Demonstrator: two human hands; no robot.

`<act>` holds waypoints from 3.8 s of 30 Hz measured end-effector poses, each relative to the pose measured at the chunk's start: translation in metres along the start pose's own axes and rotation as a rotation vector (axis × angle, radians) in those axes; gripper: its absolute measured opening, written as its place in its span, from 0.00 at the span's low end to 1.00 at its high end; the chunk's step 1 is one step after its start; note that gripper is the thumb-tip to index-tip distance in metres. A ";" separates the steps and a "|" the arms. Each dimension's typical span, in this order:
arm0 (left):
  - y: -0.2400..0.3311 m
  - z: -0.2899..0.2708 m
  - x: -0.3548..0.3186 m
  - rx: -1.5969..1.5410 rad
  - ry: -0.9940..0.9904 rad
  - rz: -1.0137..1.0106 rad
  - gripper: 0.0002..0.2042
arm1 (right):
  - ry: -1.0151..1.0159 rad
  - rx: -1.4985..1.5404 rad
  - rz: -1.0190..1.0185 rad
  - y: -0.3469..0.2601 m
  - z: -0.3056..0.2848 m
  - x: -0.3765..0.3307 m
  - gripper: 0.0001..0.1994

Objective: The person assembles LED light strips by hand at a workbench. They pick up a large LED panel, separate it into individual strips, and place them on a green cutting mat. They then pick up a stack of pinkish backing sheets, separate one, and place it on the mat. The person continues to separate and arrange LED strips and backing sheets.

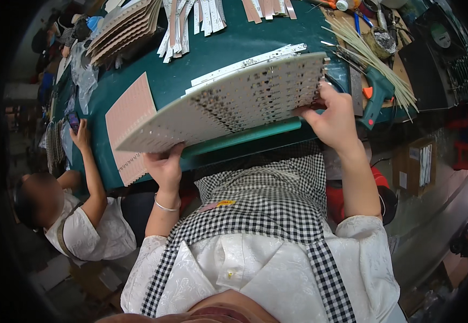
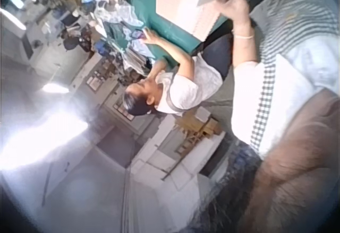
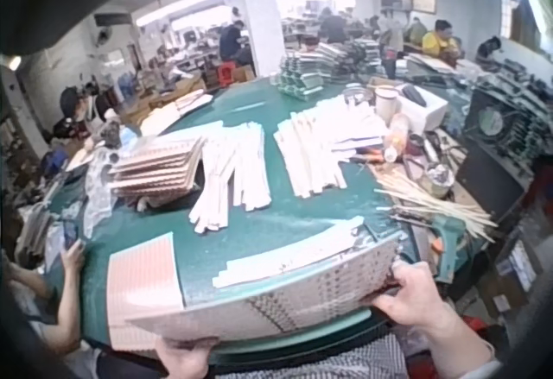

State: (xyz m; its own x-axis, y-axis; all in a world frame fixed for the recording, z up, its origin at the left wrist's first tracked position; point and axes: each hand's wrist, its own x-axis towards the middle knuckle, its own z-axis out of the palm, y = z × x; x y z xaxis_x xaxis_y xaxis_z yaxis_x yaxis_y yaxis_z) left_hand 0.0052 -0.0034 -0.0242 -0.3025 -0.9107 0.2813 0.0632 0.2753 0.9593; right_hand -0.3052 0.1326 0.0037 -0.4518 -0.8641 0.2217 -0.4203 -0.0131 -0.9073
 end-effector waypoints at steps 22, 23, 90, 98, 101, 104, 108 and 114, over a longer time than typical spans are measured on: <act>-0.037 -0.017 -0.008 0.132 -0.229 0.597 0.09 | 0.142 0.182 -0.256 0.026 0.016 -0.019 0.11; -0.033 -0.013 -0.008 0.086 -0.205 0.548 0.09 | 0.177 0.310 -0.037 0.012 0.019 -0.022 0.10; -0.020 -0.002 -0.008 0.063 -0.101 0.437 0.09 | 0.099 -0.112 -0.260 0.007 0.004 -0.011 0.13; -0.032 -0.009 -0.006 0.062 -0.122 0.412 0.08 | 0.072 0.249 -0.017 0.025 0.012 -0.020 0.11; -0.010 -0.005 0.009 -0.078 0.054 0.184 0.06 | 0.095 0.528 0.175 0.014 0.006 -0.010 0.16; 0.002 -0.009 0.038 -0.282 0.231 0.097 0.15 | 0.108 0.558 0.240 0.010 0.001 0.009 0.17; 0.027 -0.017 0.059 -0.405 0.257 0.018 0.18 | 0.130 0.562 0.191 0.030 0.005 0.061 0.15; 0.019 -0.008 0.058 -0.358 0.204 -0.159 0.24 | 0.247 -0.140 -0.038 0.050 0.010 0.104 0.10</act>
State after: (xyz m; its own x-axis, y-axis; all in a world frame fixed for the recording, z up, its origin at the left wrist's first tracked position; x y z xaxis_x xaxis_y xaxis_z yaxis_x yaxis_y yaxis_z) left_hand -0.0036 -0.0531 0.0102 -0.1430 -0.9852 0.0946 0.3679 0.0359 0.9292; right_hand -0.3654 0.0374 -0.0221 -0.6046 -0.7151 0.3510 -0.5373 0.0408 -0.8424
